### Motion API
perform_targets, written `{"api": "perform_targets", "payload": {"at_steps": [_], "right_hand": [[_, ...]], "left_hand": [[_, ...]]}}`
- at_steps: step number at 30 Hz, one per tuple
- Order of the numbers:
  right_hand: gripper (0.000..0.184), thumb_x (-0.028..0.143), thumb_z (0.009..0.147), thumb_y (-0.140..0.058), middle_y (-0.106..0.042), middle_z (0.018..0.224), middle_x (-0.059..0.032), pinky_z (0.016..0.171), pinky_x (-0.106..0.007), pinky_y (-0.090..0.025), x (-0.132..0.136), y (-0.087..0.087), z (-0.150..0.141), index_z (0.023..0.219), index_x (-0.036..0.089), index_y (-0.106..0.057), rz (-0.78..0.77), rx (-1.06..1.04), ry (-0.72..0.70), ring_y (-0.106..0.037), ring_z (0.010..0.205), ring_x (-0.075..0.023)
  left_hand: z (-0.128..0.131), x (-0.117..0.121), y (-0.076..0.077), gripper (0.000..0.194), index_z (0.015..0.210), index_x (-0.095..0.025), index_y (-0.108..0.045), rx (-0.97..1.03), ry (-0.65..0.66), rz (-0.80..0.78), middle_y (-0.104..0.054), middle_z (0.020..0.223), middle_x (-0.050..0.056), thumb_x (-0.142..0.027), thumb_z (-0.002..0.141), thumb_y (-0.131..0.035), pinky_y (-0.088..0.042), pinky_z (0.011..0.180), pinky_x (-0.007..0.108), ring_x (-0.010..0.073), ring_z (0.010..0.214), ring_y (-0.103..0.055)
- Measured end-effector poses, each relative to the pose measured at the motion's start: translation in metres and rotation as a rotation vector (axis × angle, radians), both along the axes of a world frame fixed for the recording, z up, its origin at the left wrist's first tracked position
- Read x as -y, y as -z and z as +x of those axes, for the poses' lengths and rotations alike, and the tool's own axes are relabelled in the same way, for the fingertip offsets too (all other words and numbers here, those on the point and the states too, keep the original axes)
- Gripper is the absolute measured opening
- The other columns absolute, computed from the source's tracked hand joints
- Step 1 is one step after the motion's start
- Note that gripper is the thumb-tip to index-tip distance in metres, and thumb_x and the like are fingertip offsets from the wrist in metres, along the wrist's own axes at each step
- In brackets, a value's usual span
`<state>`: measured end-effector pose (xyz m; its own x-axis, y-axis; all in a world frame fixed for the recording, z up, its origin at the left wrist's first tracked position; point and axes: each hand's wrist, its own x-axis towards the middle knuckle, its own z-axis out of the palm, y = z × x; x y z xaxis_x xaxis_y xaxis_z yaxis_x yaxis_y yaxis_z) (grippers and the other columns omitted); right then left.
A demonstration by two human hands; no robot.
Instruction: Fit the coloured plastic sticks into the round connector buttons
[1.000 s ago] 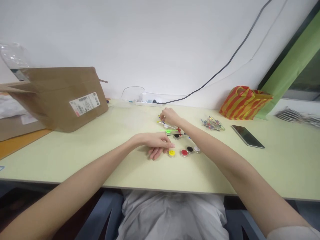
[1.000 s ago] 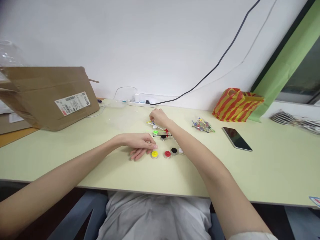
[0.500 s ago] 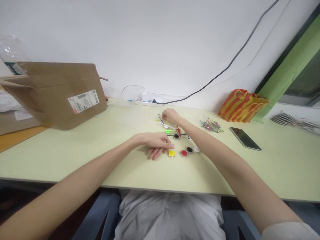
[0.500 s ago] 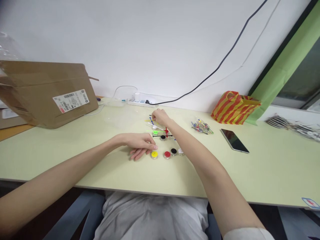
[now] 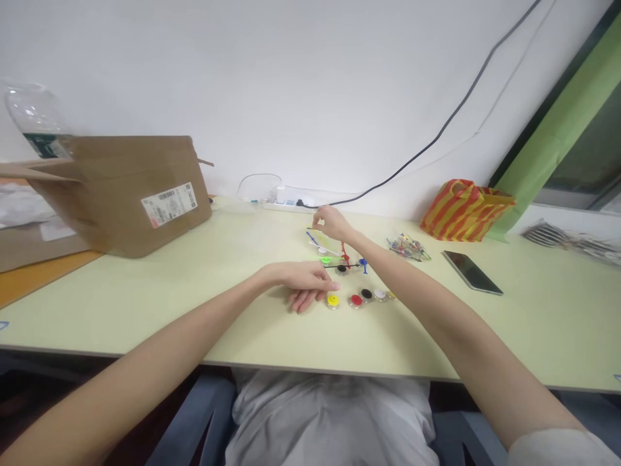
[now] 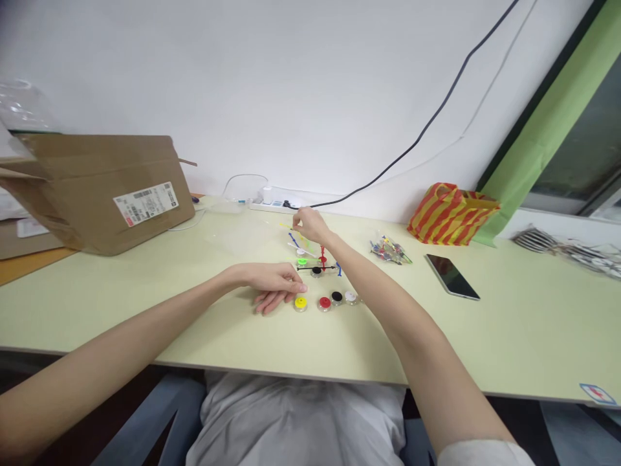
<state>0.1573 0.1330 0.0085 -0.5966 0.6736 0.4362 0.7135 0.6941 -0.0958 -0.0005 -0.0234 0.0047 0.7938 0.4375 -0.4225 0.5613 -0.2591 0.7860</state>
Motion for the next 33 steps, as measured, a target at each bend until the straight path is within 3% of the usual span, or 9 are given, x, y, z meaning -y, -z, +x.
{"api": "perform_targets", "payload": {"at_steps": [3, 7, 10, 13, 18, 25, 33], "right_hand": [[0.010, 0.013, 0.084, -0.064, -0.071, 0.103, -0.0106, 0.088, -0.032, -0.047, 0.018, -0.027, 0.008, 0.082, 0.015, -0.073, 0.063, -0.204, -0.072, -0.063, 0.096, -0.0209], [0.011, 0.016, 0.088, -0.058, -0.073, 0.089, -0.0054, 0.083, -0.031, -0.049, 0.078, -0.051, 0.035, 0.083, 0.017, -0.068, 0.077, -0.368, -0.139, -0.066, 0.085, -0.0192], [0.013, 0.016, 0.090, -0.056, -0.073, 0.086, -0.0051, 0.080, -0.032, -0.048, 0.132, -0.046, 0.058, 0.080, 0.019, -0.064, 0.086, -0.299, -0.129, -0.066, 0.081, -0.0193], [0.015, 0.014, 0.091, -0.056, -0.071, 0.087, -0.0055, 0.080, -0.034, -0.045, 0.165, -0.026, 0.071, 0.079, 0.021, -0.061, 0.130, -0.229, -0.110, -0.064, 0.082, -0.0204], [0.018, 0.012, 0.093, -0.055, -0.067, 0.082, -0.0055, 0.078, -0.034, -0.041, 0.176, 0.005, 0.071, 0.078, 0.021, -0.059, 0.184, -0.184, -0.114, -0.059, 0.080, -0.0209], [0.015, 0.011, 0.093, -0.056, -0.070, 0.093, -0.0054, 0.083, -0.032, -0.044, 0.184, 0.017, 0.065, 0.097, 0.021, -0.066, 0.130, -0.328, -0.150, -0.063, 0.086, -0.0199], [0.019, 0.010, 0.093, -0.054, -0.070, 0.102, -0.0042, 0.075, -0.028, -0.046, 0.178, 0.018, 0.069, 0.097, 0.022, -0.068, 0.054, -0.453, -0.099, -0.065, 0.084, -0.0166]], "left_hand": [[-0.001, 0.000, 0.001, 0.065, 0.072, -0.017, -0.056, -0.004, -0.007, 0.009, -0.071, 0.055, 0.010, -0.079, 0.089, -0.051, -0.045, 0.034, 0.022, 0.0188, 0.039, -0.065], [-0.003, -0.002, 0.003, 0.062, 0.071, -0.017, -0.055, 0.017, 0.000, -0.004, -0.071, 0.055, 0.010, -0.075, 0.091, -0.051, -0.045, 0.034, 0.021, 0.0179, 0.039, -0.064], [-0.004, -0.003, 0.003, 0.060, 0.073, -0.018, -0.055, 0.023, 0.006, 0.000, -0.071, 0.055, 0.009, -0.074, 0.091, -0.052, -0.043, 0.033, 0.021, 0.0183, 0.039, -0.065], [-0.003, -0.002, 0.002, 0.058, 0.075, -0.018, -0.055, 0.020, 0.006, -0.002, -0.071, 0.055, 0.009, -0.074, 0.090, -0.056, -0.043, 0.034, 0.022, 0.0188, 0.039, -0.064], [-0.004, -0.001, -0.003, 0.057, 0.077, -0.018, -0.057, -0.006, 0.006, -0.039, -0.070, 0.055, 0.007, -0.075, 0.087, -0.060, -0.044, 0.034, 0.022, 0.0187, 0.040, -0.064], [-0.007, -0.002, -0.009, 0.046, 0.087, -0.020, -0.059, -0.033, 0.017, -0.063, -0.069, 0.055, 0.001, -0.062, 0.080, -0.076, -0.046, 0.038, 0.022, 0.0158, 0.040, -0.061], [0.003, 0.009, -0.007, 0.044, 0.075, -0.021, -0.053, 0.017, -0.108, 0.266, -0.053, 0.046, -0.004, -0.060, 0.084, -0.071, -0.032, 0.039, 0.022, 0.0103, 0.037, -0.043]]}}
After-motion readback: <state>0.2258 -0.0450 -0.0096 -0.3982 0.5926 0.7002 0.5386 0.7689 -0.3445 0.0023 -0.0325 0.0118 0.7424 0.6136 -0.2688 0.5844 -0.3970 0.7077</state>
